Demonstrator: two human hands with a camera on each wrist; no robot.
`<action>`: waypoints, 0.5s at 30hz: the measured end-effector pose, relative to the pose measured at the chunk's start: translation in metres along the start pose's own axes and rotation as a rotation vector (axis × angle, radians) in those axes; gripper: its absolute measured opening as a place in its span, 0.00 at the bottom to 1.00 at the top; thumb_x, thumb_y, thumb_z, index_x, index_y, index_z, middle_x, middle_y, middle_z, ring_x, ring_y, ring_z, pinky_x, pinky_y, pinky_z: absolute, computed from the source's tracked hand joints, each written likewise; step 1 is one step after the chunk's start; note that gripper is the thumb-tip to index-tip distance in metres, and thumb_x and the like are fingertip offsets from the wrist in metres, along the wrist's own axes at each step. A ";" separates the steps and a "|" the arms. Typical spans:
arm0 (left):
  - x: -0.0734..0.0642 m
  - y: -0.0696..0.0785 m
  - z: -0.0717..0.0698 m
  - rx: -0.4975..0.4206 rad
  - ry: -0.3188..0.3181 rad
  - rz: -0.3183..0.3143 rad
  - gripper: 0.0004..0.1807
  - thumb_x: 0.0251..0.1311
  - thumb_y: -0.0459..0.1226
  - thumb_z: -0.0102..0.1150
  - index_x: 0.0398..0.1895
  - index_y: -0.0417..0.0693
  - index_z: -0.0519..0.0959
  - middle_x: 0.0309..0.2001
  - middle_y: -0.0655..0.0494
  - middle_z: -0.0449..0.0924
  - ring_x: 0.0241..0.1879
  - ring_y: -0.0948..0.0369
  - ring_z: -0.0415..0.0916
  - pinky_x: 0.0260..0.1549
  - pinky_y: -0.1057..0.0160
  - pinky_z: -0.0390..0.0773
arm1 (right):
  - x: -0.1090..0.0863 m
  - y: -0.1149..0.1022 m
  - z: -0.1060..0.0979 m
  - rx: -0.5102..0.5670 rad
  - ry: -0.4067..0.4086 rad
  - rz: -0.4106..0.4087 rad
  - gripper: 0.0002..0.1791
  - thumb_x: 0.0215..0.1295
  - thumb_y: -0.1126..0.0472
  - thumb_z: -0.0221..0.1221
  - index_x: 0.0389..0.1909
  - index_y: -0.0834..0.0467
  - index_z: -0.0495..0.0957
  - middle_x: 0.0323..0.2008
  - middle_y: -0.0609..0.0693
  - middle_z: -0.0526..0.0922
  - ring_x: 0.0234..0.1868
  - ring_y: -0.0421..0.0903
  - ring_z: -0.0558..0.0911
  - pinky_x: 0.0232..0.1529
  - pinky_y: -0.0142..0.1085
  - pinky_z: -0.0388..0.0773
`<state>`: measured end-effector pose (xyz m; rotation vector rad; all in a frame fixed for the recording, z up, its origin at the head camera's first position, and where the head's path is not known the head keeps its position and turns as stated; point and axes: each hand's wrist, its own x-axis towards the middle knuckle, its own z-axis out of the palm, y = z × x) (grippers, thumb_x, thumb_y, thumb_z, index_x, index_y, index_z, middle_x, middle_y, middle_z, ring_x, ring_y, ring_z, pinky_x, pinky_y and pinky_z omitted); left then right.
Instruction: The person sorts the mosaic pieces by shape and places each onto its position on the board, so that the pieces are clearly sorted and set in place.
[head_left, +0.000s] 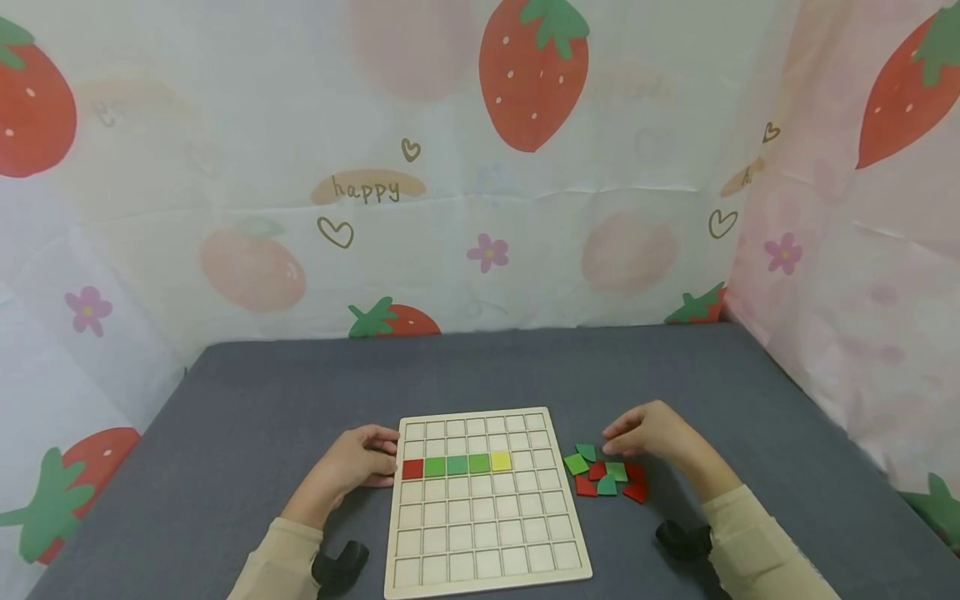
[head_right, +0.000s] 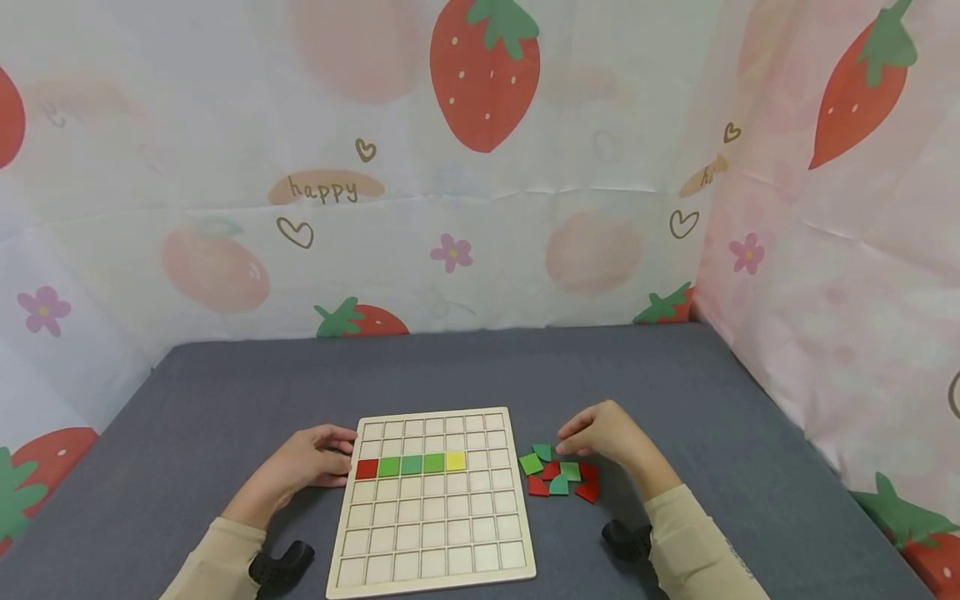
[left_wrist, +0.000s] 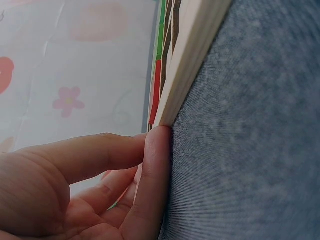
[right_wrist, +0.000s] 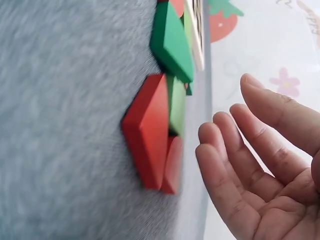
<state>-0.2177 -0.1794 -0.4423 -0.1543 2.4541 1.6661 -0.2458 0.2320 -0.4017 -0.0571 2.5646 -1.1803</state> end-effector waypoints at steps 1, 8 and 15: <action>0.000 0.000 0.000 0.000 0.000 -0.001 0.27 0.53 0.22 0.61 0.60 0.31 0.73 0.44 0.42 0.75 0.33 0.59 0.80 0.32 0.59 0.87 | 0.000 0.001 0.000 -0.007 0.000 0.004 0.15 0.55 0.60 0.72 0.41 0.64 0.86 0.40 0.53 0.88 0.35 0.43 0.85 0.43 0.41 0.86; 0.001 -0.001 0.000 0.001 -0.001 -0.002 0.26 0.54 0.22 0.60 0.60 0.31 0.73 0.45 0.42 0.75 0.33 0.59 0.80 0.32 0.59 0.87 | 0.002 0.010 -0.003 -0.024 -0.021 0.035 0.12 0.53 0.62 0.73 0.38 0.63 0.88 0.36 0.50 0.88 0.33 0.41 0.84 0.40 0.38 0.86; 0.000 0.001 0.000 -0.001 -0.001 -0.003 0.27 0.54 0.22 0.60 0.60 0.30 0.73 0.44 0.42 0.75 0.33 0.60 0.80 0.31 0.59 0.87 | 0.000 0.017 -0.005 -0.034 -0.065 0.012 0.12 0.51 0.63 0.73 0.36 0.63 0.88 0.35 0.51 0.89 0.31 0.41 0.84 0.37 0.37 0.86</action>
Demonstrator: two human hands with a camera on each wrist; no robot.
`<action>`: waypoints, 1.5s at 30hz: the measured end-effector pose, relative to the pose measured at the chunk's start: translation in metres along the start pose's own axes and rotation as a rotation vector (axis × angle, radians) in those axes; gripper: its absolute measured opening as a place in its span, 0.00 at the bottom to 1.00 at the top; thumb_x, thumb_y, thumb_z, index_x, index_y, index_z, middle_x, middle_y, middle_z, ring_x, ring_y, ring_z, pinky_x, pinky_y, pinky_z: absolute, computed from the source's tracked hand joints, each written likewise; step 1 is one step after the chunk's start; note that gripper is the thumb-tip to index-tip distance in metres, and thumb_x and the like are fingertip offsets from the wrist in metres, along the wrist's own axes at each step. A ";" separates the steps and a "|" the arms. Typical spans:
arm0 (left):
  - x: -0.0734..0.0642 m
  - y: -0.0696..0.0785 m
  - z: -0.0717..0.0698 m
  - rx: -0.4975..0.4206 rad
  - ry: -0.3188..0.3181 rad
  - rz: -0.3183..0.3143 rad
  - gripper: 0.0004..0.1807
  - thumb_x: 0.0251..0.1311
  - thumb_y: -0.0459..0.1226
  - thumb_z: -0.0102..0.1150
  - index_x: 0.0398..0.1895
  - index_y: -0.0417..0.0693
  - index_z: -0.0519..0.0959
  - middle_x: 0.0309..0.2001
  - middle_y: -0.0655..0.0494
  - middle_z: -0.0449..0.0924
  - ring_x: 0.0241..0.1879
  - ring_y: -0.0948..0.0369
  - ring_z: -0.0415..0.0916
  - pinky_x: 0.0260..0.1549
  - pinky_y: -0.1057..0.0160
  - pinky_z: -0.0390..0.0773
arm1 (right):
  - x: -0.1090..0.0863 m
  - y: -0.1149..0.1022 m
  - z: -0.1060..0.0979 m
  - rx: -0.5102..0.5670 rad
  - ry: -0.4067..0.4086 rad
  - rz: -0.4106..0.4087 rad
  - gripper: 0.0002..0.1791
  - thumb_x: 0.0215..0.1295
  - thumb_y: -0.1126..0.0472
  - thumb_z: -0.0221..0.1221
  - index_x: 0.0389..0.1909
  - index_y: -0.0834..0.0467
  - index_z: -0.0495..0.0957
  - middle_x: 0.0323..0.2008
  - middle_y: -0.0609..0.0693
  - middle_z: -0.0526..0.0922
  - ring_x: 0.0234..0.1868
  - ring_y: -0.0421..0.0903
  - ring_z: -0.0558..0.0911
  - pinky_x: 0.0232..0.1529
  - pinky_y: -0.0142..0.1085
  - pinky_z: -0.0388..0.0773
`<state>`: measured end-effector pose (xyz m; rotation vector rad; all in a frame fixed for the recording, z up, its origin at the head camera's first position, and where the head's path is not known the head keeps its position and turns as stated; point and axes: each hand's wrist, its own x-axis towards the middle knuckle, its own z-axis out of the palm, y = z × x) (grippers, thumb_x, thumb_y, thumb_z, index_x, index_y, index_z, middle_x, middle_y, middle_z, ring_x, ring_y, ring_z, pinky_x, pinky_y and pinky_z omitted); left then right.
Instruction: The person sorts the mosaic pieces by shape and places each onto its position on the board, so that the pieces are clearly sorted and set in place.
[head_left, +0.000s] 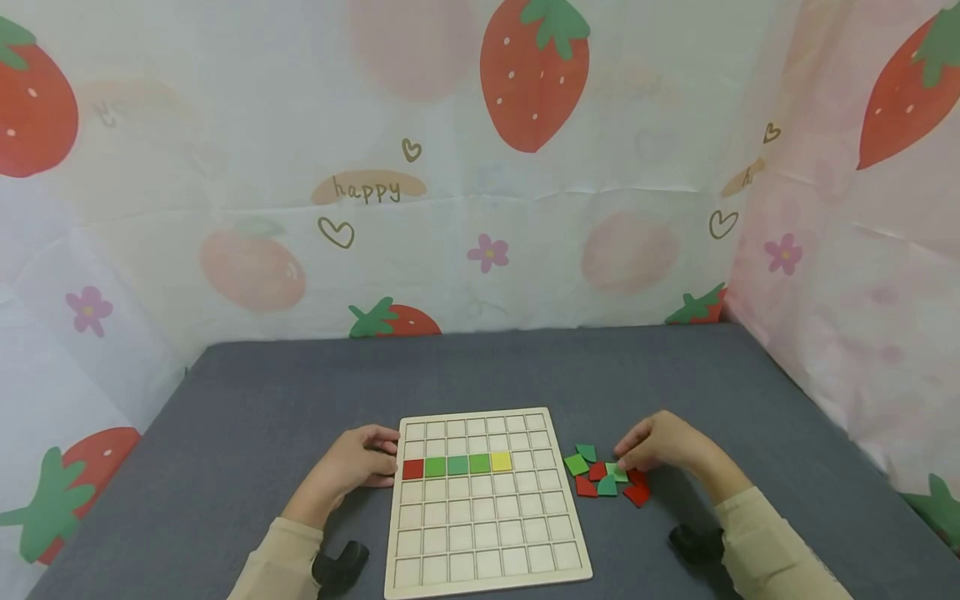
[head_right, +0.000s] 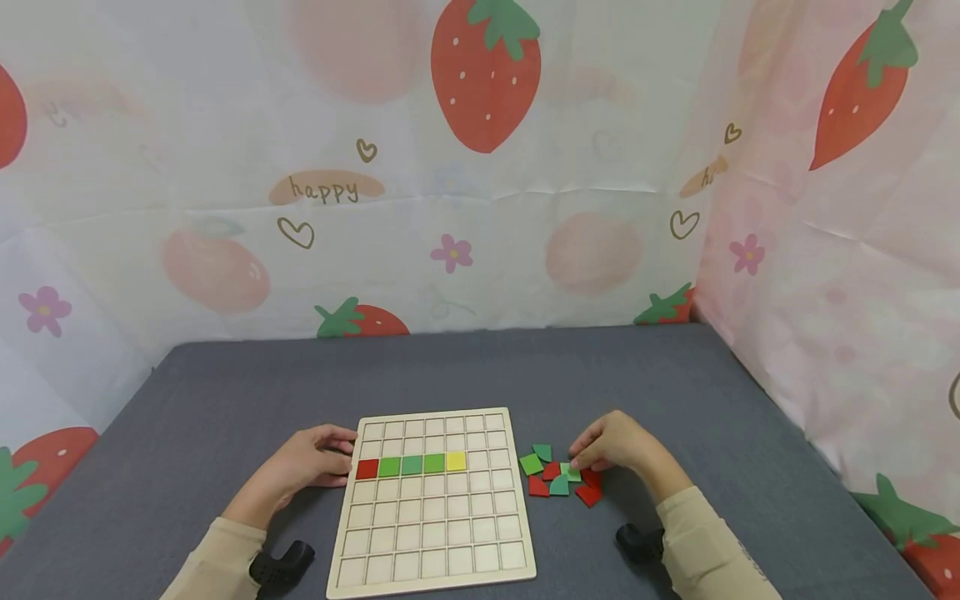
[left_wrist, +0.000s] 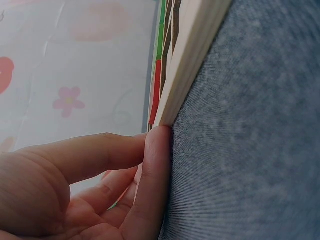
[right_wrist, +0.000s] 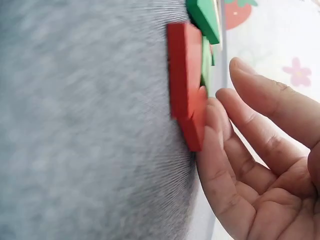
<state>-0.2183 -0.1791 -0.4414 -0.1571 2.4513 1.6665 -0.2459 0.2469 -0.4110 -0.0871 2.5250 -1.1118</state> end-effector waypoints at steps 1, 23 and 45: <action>0.000 0.000 0.000 0.000 0.000 -0.001 0.27 0.54 0.22 0.60 0.60 0.30 0.73 0.44 0.43 0.75 0.33 0.60 0.80 0.31 0.59 0.87 | 0.000 0.001 0.000 -0.004 -0.006 -0.002 0.12 0.51 0.64 0.73 0.36 0.63 0.88 0.35 0.51 0.89 0.31 0.41 0.83 0.37 0.37 0.85; 0.000 0.001 0.000 0.002 0.005 -0.002 0.26 0.53 0.21 0.60 0.59 0.30 0.73 0.44 0.43 0.75 0.33 0.59 0.80 0.32 0.59 0.88 | -0.002 -0.005 0.008 -0.115 0.008 -0.051 0.09 0.45 0.70 0.74 0.25 0.63 0.83 0.21 0.46 0.82 0.25 0.41 0.76 0.28 0.33 0.77; -0.001 0.001 0.000 -0.013 -0.003 -0.011 0.26 0.53 0.21 0.60 0.59 0.31 0.74 0.44 0.43 0.75 0.34 0.59 0.80 0.32 0.59 0.88 | 0.003 -0.027 -0.003 -0.041 0.035 -0.106 0.07 0.55 0.66 0.70 0.34 0.65 0.87 0.33 0.53 0.88 0.30 0.43 0.85 0.37 0.42 0.87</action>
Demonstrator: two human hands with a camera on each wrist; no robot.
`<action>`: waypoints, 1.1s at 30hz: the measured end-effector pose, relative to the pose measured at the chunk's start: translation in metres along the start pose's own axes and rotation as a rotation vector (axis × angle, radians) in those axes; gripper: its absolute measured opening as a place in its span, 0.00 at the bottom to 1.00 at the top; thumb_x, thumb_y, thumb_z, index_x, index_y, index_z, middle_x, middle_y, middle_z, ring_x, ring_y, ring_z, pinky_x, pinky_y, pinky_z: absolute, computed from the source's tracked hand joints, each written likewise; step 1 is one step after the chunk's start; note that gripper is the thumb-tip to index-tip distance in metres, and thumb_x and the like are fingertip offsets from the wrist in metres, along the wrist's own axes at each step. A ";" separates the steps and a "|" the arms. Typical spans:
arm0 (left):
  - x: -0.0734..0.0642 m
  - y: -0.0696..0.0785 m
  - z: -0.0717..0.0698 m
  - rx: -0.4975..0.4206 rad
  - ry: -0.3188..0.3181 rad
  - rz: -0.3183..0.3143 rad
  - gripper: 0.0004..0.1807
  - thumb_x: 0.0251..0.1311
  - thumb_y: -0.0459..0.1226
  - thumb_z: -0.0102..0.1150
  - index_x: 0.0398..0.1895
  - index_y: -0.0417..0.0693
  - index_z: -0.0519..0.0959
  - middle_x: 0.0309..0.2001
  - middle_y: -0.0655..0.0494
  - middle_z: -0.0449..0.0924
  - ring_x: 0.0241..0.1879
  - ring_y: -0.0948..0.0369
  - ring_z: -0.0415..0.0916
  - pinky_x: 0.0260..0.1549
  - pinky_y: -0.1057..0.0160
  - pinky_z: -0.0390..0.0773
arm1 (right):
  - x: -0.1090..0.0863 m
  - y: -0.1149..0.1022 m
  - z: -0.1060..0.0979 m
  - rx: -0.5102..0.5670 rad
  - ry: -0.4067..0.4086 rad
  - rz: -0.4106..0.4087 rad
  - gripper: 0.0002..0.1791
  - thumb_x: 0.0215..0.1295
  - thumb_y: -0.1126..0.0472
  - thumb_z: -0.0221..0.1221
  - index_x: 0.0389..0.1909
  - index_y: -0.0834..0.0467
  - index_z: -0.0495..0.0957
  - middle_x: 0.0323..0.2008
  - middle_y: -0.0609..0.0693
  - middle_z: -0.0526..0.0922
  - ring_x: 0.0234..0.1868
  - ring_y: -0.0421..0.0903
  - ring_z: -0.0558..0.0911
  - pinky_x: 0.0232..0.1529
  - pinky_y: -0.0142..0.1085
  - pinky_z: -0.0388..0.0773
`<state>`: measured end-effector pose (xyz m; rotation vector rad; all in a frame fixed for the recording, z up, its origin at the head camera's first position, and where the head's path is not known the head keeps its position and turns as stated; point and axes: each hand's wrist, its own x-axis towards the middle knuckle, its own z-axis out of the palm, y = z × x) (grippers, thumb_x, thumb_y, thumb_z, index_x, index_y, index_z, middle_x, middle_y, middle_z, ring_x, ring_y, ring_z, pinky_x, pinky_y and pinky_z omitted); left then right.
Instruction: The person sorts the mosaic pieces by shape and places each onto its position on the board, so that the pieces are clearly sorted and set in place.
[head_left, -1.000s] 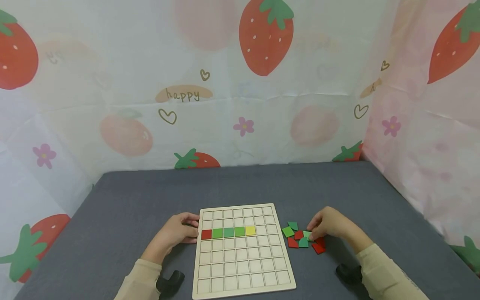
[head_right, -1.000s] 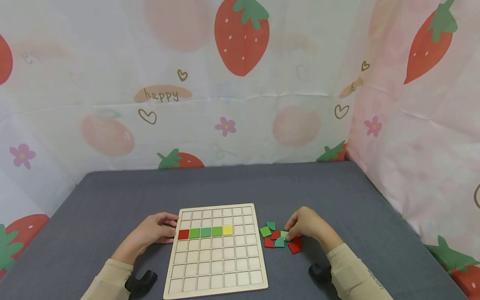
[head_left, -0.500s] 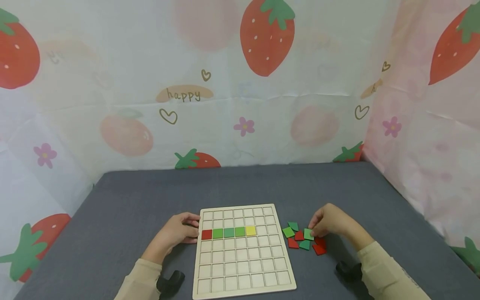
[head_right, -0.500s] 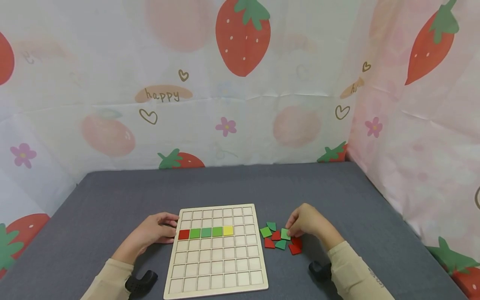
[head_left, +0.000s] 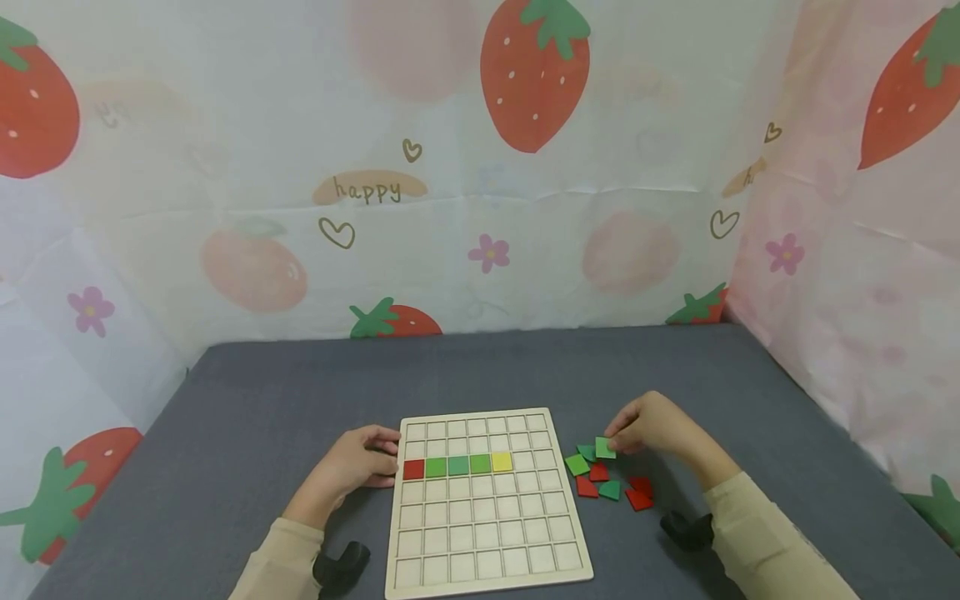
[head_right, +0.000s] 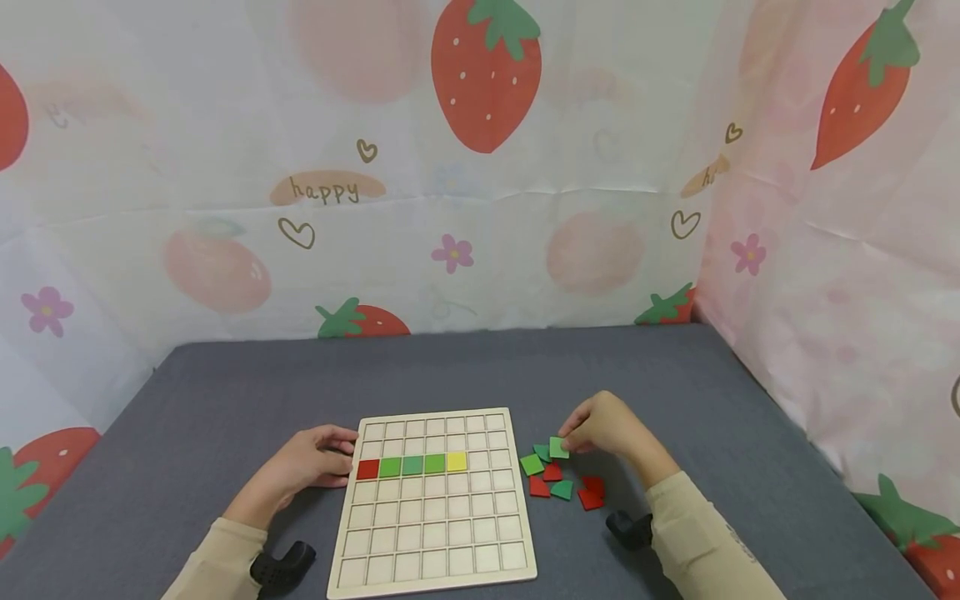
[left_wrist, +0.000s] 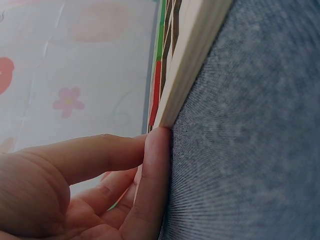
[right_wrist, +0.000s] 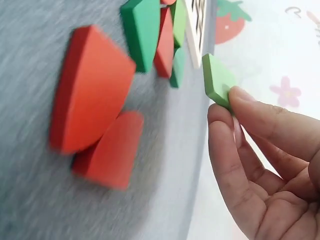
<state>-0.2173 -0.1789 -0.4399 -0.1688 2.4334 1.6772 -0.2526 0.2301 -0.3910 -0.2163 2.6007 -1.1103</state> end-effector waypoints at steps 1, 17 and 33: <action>0.000 0.000 0.000 0.000 0.000 -0.002 0.26 0.53 0.21 0.60 0.59 0.31 0.74 0.44 0.43 0.75 0.34 0.59 0.80 0.32 0.59 0.88 | 0.001 -0.002 0.001 0.004 0.001 -0.006 0.08 0.55 0.66 0.70 0.34 0.65 0.87 0.33 0.53 0.88 0.30 0.43 0.85 0.37 0.42 0.87; 0.000 -0.002 0.001 0.001 0.005 0.003 0.26 0.53 0.22 0.61 0.59 0.31 0.73 0.44 0.43 0.75 0.33 0.59 0.80 0.32 0.59 0.88 | 0.018 -0.023 0.025 0.082 -0.055 -0.032 0.08 0.57 0.66 0.69 0.36 0.66 0.87 0.34 0.54 0.88 0.31 0.44 0.87 0.38 0.41 0.88; 0.000 -0.002 0.000 0.003 0.006 0.001 0.26 0.53 0.22 0.60 0.59 0.31 0.74 0.44 0.43 0.75 0.34 0.58 0.80 0.33 0.59 0.88 | 0.044 -0.039 0.043 0.167 -0.148 0.036 0.07 0.54 0.68 0.70 0.35 0.64 0.88 0.31 0.54 0.89 0.30 0.45 0.88 0.38 0.39 0.88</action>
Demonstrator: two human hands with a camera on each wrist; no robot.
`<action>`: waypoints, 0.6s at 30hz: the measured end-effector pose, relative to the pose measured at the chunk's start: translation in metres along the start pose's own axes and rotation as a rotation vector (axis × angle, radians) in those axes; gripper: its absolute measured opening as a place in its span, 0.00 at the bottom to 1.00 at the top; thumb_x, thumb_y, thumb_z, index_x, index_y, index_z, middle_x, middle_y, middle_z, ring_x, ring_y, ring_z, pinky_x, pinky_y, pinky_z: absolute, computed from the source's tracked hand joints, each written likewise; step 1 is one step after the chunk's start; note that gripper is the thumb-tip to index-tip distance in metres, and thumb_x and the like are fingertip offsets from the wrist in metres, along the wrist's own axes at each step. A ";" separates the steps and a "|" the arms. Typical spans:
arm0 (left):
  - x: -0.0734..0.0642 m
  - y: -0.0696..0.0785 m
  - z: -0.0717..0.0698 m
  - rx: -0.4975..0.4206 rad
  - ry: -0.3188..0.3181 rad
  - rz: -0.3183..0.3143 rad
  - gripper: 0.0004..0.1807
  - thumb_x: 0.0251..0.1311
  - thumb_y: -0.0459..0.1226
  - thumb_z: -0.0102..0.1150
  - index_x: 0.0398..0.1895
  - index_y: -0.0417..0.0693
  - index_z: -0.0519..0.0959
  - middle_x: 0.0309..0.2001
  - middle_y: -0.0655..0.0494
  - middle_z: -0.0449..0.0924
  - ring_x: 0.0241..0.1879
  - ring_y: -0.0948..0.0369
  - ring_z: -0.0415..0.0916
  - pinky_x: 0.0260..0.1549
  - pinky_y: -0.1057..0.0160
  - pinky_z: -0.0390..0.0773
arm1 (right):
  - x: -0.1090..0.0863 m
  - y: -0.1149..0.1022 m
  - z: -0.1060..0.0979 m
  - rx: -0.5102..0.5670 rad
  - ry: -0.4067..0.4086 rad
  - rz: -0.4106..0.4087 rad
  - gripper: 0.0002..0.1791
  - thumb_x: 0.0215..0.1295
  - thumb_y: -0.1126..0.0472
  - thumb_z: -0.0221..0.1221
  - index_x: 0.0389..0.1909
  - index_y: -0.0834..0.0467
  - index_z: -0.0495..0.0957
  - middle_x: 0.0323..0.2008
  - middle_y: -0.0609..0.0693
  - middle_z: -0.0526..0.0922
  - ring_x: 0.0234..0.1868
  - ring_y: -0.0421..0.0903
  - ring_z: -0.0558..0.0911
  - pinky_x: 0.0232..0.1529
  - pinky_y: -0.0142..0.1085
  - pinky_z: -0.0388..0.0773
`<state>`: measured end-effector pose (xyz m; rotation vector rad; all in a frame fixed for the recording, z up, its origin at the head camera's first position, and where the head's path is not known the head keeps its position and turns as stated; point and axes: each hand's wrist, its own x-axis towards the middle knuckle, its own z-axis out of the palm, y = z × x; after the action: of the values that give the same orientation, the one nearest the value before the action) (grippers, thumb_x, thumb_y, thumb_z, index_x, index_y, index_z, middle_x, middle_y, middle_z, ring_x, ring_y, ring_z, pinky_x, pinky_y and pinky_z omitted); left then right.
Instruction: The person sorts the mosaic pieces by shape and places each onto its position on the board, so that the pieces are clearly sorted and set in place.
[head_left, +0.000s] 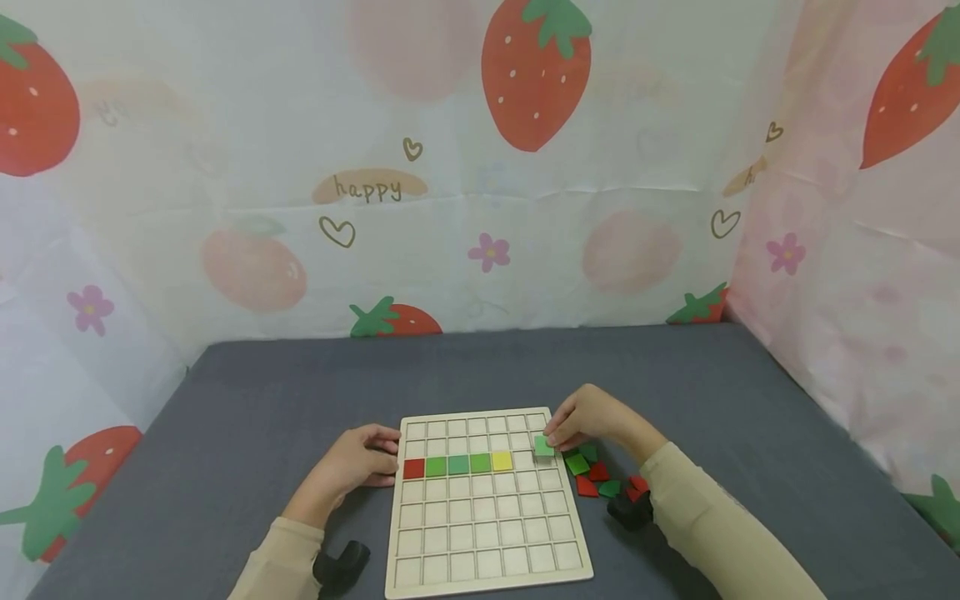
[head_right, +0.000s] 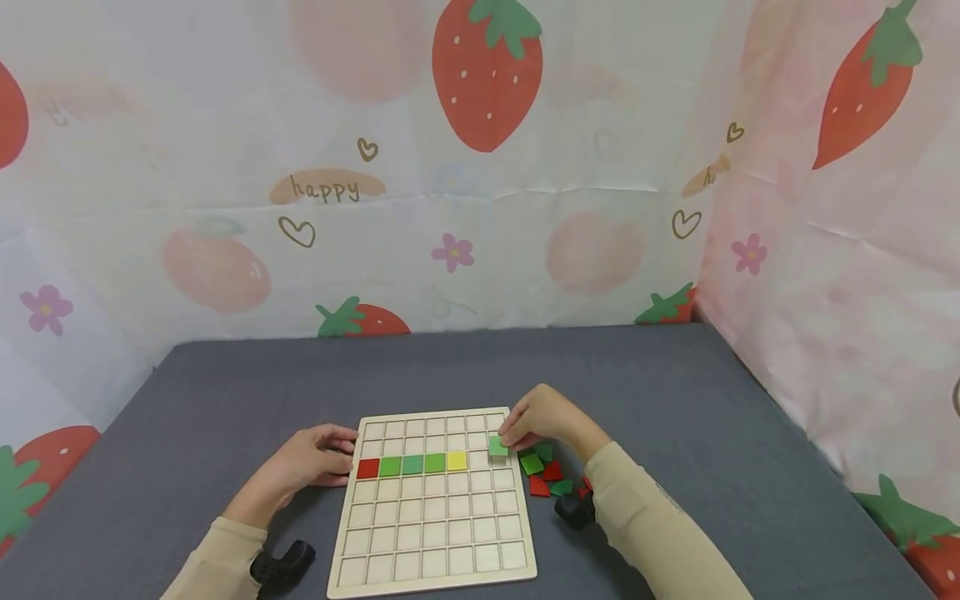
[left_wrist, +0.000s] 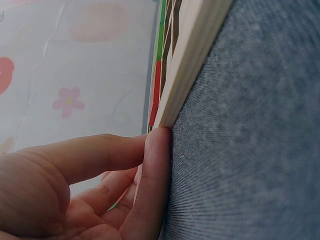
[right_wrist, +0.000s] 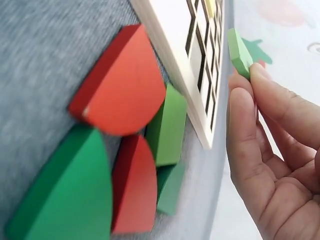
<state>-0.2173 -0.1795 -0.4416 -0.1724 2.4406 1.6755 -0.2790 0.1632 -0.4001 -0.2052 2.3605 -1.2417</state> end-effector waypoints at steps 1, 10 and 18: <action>0.000 0.000 0.000 0.000 -0.004 0.002 0.26 0.53 0.21 0.60 0.59 0.31 0.73 0.44 0.42 0.75 0.34 0.58 0.81 0.33 0.59 0.88 | 0.001 -0.001 0.002 -0.002 0.001 0.002 0.07 0.54 0.68 0.70 0.34 0.64 0.88 0.31 0.54 0.89 0.29 0.45 0.88 0.37 0.38 0.88; 0.001 -0.001 0.000 0.002 -0.007 0.011 0.26 0.53 0.21 0.60 0.59 0.31 0.73 0.44 0.43 0.75 0.35 0.59 0.80 0.34 0.58 0.88 | 0.009 -0.005 0.015 -0.053 -0.026 -0.011 0.06 0.53 0.68 0.71 0.32 0.65 0.88 0.31 0.55 0.89 0.27 0.44 0.87 0.34 0.38 0.88; 0.001 -0.001 0.000 0.007 -0.006 0.012 0.26 0.53 0.22 0.61 0.59 0.30 0.73 0.44 0.42 0.75 0.34 0.59 0.80 0.33 0.58 0.88 | 0.010 -0.011 0.023 -0.088 -0.037 0.002 0.05 0.51 0.69 0.72 0.30 0.65 0.88 0.27 0.55 0.89 0.25 0.44 0.87 0.33 0.37 0.87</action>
<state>-0.2181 -0.1797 -0.4426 -0.1516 2.4482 1.6697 -0.2776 0.1363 -0.4057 -0.2519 2.3852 -1.1241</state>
